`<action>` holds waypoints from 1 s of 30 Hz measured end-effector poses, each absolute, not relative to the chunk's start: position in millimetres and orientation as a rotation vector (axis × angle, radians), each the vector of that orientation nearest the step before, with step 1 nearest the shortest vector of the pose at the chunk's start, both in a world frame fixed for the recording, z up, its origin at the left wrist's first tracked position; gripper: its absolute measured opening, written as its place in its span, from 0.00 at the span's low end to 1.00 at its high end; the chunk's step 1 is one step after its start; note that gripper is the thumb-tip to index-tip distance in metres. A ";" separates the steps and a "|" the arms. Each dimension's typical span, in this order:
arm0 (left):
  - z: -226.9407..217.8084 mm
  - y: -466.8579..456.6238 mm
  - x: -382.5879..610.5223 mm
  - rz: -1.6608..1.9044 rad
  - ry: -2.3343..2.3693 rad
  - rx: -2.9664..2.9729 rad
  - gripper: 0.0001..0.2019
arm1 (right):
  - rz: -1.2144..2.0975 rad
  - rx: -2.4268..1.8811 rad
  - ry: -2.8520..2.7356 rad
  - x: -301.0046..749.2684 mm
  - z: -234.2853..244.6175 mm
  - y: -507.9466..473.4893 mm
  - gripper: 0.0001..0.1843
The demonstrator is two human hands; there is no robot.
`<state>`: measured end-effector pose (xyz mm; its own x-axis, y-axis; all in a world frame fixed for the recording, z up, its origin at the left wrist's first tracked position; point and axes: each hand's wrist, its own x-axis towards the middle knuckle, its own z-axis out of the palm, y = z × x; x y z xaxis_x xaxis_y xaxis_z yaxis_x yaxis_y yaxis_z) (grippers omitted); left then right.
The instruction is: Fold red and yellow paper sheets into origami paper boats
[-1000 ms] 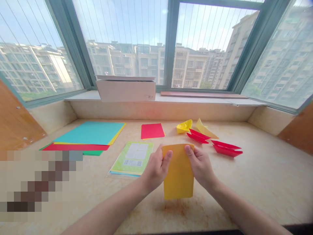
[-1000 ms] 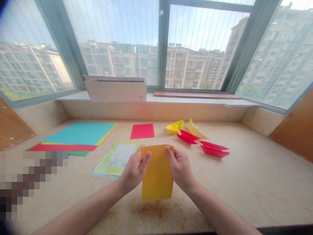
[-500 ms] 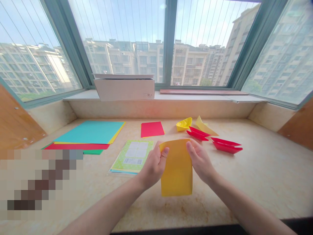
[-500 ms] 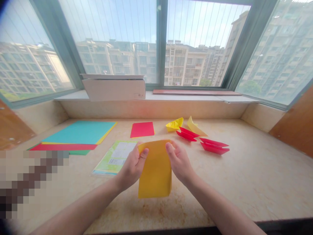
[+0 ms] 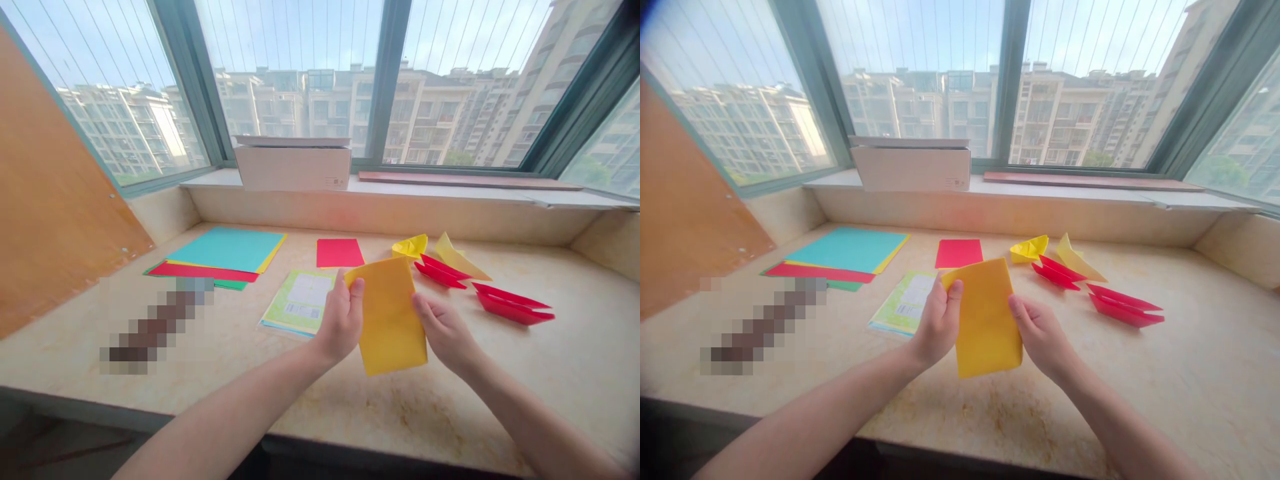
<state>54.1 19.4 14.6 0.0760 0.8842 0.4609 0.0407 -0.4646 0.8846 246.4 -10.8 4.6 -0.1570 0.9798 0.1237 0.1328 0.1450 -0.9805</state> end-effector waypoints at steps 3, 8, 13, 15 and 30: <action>14.4 21.4 50.5 1.531 0.986 1.581 0.17 | 1.377 -1.089 -1.689 250.5 11.4 -16.9 0.38; 8.7 22.6 50.3 1.489 0.984 1.481 0.19 | 1.427 -1.192 -1.619 247.2 9.4 -23.5 0.34; 10.3 17.6 54.0 1.448 0.797 1.281 0.18 | 1.293 -1.252 -1.567 244.9 -1.4 -25.4 0.34; 11.6 12.5 55.8 1.353 0.637 1.186 0.22 | 1.193 -1.269 -1.549 248.0 -5.0 -26.1 0.35; 9.3 6.3 44.1 0.668 0.682 1.395 0.27 | 1.001 -1.327 -1.773 276.8 -4.9 -27.2 0.40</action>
<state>44.1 6.3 9.3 0.6430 0.7651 -0.0350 -0.0200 0.0624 0.9978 276.8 -27.2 -4.9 -0.2335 0.9690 0.0810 0.4310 0.1777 -0.8847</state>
